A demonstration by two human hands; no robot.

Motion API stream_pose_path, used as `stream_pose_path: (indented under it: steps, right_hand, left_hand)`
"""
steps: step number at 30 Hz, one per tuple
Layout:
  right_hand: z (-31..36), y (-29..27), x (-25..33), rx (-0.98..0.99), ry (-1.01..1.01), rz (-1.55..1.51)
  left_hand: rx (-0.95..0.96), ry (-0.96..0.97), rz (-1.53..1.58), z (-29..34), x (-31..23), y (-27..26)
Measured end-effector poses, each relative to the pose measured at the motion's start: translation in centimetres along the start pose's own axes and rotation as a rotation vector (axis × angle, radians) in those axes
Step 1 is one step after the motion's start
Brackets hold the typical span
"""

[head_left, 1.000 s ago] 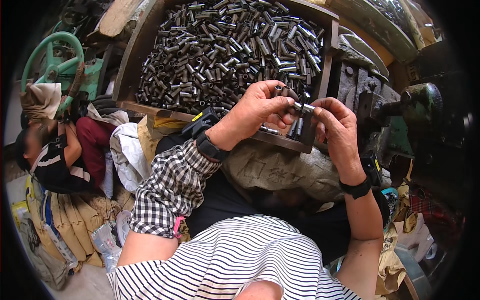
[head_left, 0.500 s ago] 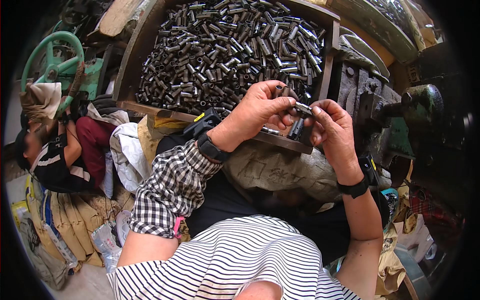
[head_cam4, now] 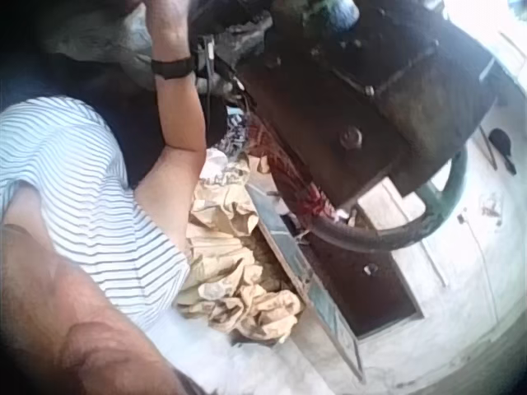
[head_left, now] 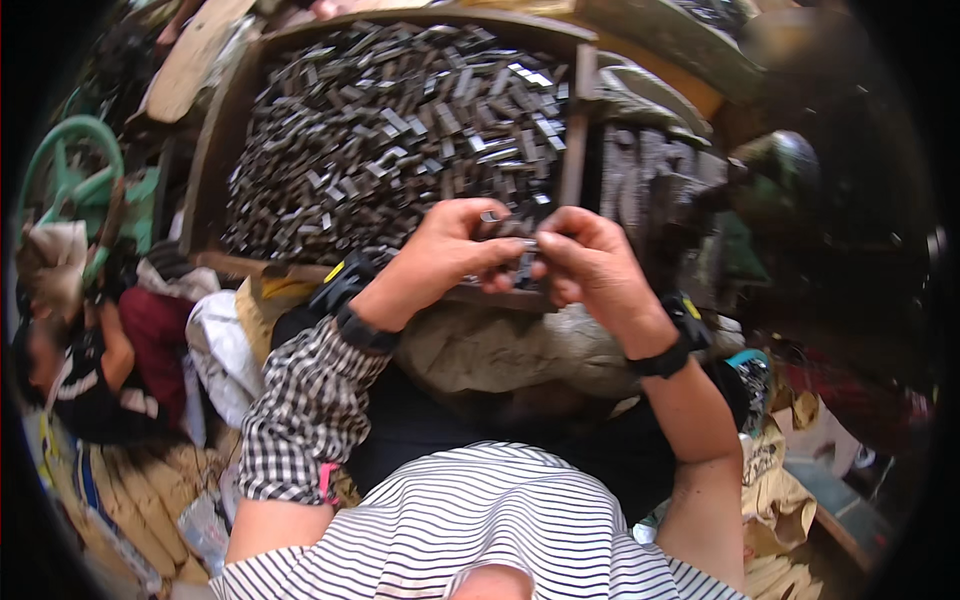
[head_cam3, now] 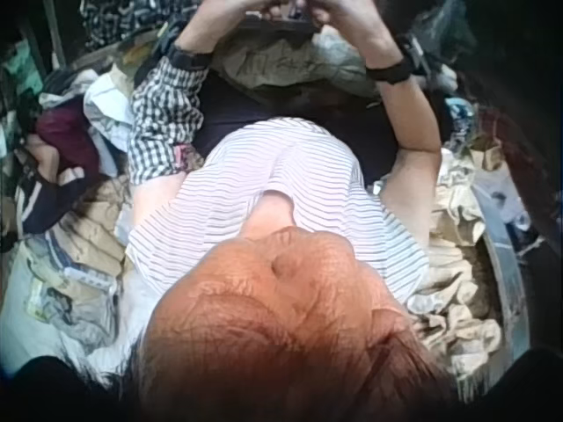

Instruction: Punching or pressing metal sleeves using a press machine.

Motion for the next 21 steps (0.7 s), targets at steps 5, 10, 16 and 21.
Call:
stream_pose_path:
  steps: [5, 10, 16, 21]
  right_hand:
    - [0.2, 0.7, 0.4, -0.078, -0.097, 0.190]
    - [4.5, 1.8, 5.4, -0.226, -0.384, 0.451]
    - [24.2, 1.3, 13.4, -0.494, -0.829, 0.594]
    - [37.9, -5.2, 19.3, -1.240, -1.465, 0.743]
  left_hand:
    - [-0.040, 0.038, 0.213, 0.2, 0.4, -0.6]
    - [-0.092, 0.092, 0.269, -1.0, 0.0, -1.0]
    - [-0.157, 0.092, 0.137, 1.5, 0.2, -1.5]
    - [-0.304, 0.120, 0.172, 6.0, 0.9, -2.4]
Point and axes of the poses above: each hand's wrist, its own z-axis away from the middle knuckle, its own y-axis out of the palm, x = y × z, the point moved 8 cm from there along -z, towards the middle knuckle, and after that the axes turned 3 degrees about -y, right-handed, at the moved point
